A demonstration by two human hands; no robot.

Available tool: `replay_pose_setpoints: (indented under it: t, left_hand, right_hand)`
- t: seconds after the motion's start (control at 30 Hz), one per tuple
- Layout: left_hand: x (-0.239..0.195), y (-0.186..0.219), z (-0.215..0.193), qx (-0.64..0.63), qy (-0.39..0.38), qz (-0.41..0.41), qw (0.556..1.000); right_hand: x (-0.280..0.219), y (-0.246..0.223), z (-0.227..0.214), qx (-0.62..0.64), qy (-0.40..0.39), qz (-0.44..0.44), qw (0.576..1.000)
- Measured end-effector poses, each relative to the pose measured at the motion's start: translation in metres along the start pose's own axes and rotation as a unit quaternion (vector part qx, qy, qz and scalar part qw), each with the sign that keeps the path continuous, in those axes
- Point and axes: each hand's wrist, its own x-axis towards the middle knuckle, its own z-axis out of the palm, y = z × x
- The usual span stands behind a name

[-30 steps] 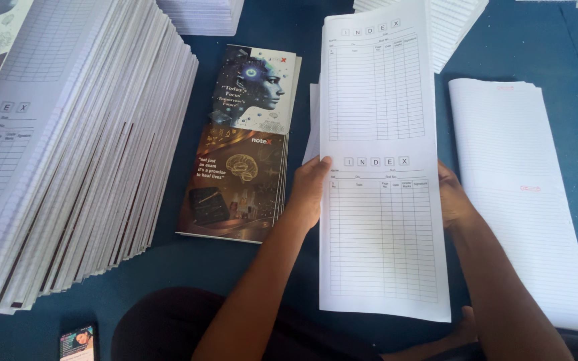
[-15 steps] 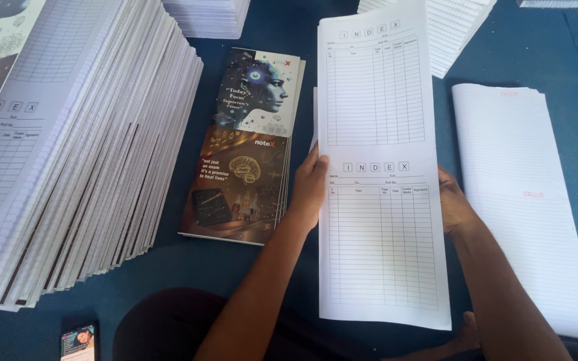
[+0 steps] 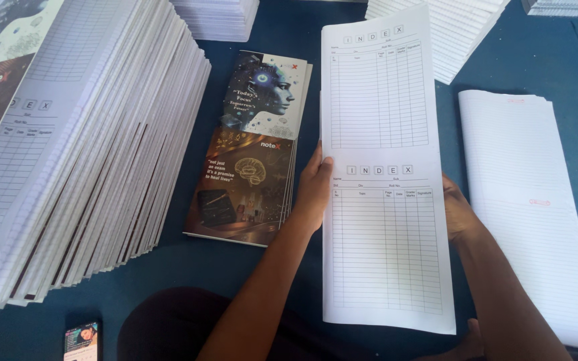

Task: The person assembles notebooks by inserting loose index and lined pages into printed covers. They repeatedly pick up a cover, open it, insert a stack of pages, and place the completed notebook onto a growing pile.

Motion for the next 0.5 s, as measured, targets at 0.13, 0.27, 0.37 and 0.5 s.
replay_pose_setpoints:
  t: [0.13, 0.27, 0.37, 0.5]
  left_hand:
    - [-0.0003, 0.0018, 0.0008, -0.003, -0.003, -0.007, 1.000]
    - [-0.0012, 0.0042, 0.0012, 0.008, -0.001, -0.017, 1.000]
    - [-0.0017, 0.0053, 0.0007, -0.003, -0.006, -0.019, 1.000]
    - [-0.0009, 0.0049, 0.0004, 0.000, -0.003, -0.023, 1.000]
  right_hand:
    - [-0.0031, -0.0031, 0.0003, -0.007, 0.000, -0.003, 1.000]
    - [-0.0059, -0.0054, 0.0011, -0.032, 0.018, 0.006, 0.999]
    - [-0.0059, -0.0058, 0.0010, -0.004, 0.012, 0.001, 1.000]
    - [-0.0030, -0.0014, 0.0001, 0.010, 0.012, 0.011, 1.000]
